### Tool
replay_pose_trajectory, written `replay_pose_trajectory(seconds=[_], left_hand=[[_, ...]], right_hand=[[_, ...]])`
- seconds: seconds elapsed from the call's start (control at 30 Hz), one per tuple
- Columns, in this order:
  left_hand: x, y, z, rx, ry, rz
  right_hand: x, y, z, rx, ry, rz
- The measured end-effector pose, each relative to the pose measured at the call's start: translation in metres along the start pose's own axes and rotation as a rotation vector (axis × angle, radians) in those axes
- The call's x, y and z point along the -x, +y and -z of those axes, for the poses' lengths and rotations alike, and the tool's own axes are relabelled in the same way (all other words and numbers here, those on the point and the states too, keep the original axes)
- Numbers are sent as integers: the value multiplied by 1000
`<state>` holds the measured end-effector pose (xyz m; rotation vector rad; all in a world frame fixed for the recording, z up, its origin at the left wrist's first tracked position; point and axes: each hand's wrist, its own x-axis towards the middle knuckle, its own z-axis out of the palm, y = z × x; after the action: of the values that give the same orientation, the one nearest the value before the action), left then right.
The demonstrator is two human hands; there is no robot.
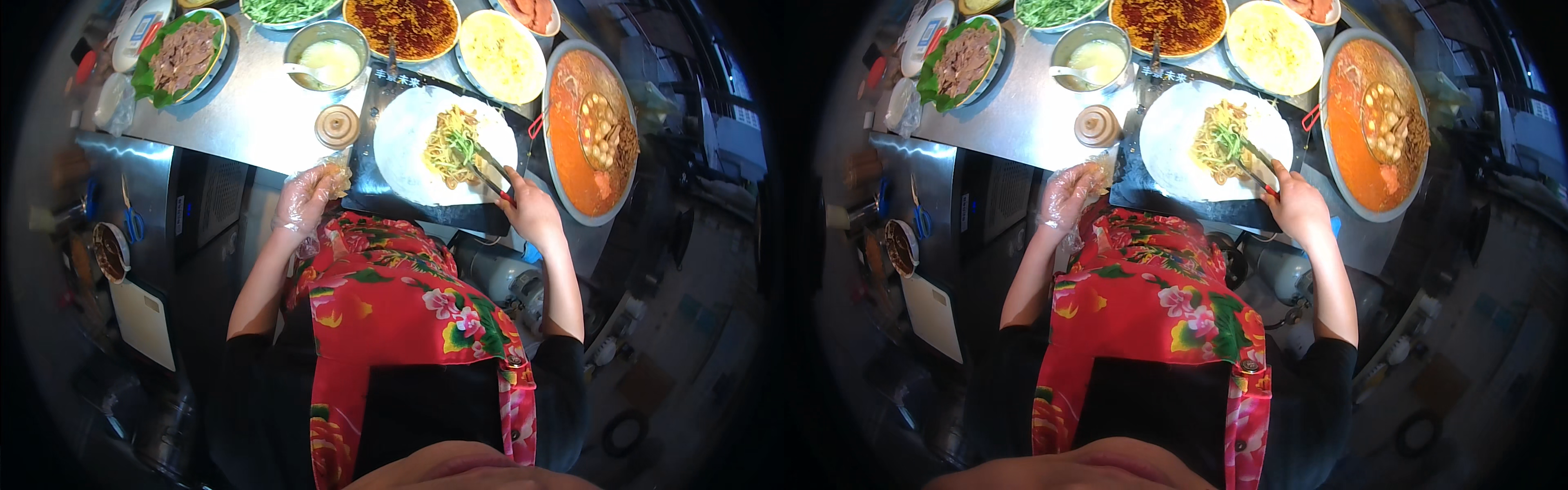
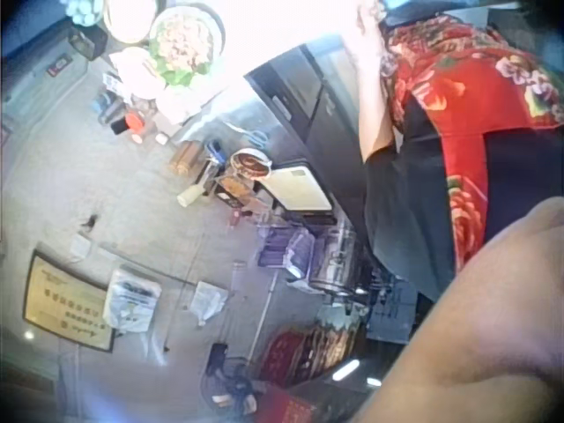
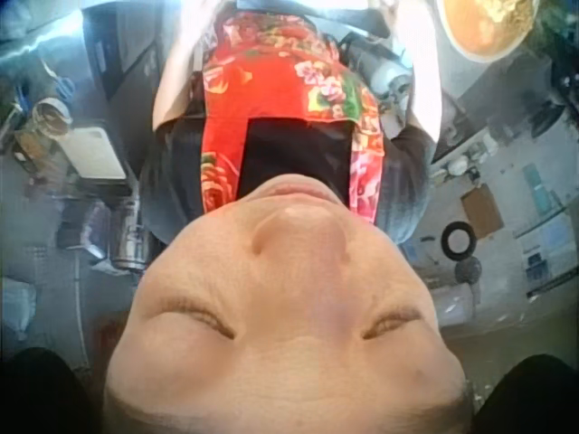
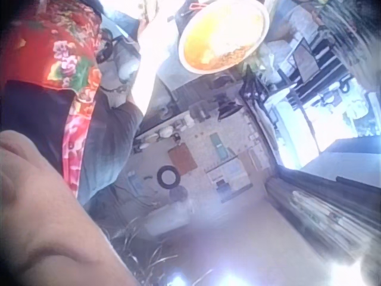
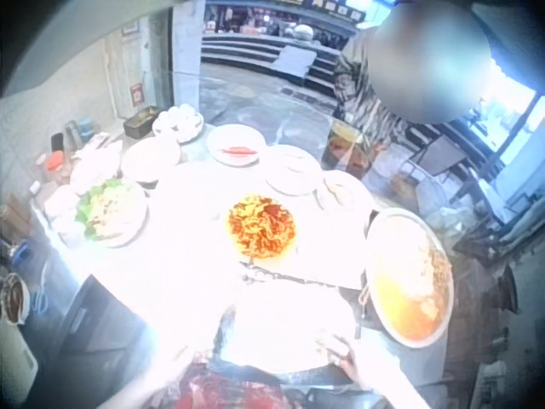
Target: The person prepares a food wrap by placing a thin dough sheet on a cutting board, adding sliced meat, noodles, shredded vegetables, and sauces, then folding and sealing the wrap. The finished wrap is placed into a plastic bag and handed to a customer.
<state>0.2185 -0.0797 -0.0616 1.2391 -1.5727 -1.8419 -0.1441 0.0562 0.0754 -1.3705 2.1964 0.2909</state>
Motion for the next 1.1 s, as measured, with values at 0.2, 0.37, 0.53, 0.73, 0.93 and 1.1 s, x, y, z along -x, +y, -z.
replay_pose_trajectory(seconds=[0.2, 0.37, 0.53, 0.73, 0.93, 1.1], left_hand=[[4, 17, -21, 46, -56, 17], [22, 20, -17, 183, 32, 51], [37, 13, -6, 115, 119, -95], [76, -18, 27, 266, 310, 4], [104, -57, 70, 380, 550, 49], [85, -44, 88, 338, 549, 25]], right_hand=[[15, 34, 7, 6, 3, 22], [-66, -13, 47, -84, 345, 356], [-247, -156, 84, 112, 424, 528], [-347, -282, 107, 439, 74, 237], [-368, -280, 100, 429, 154, 177], [-390, -278, 76, 389, -5, 215]])
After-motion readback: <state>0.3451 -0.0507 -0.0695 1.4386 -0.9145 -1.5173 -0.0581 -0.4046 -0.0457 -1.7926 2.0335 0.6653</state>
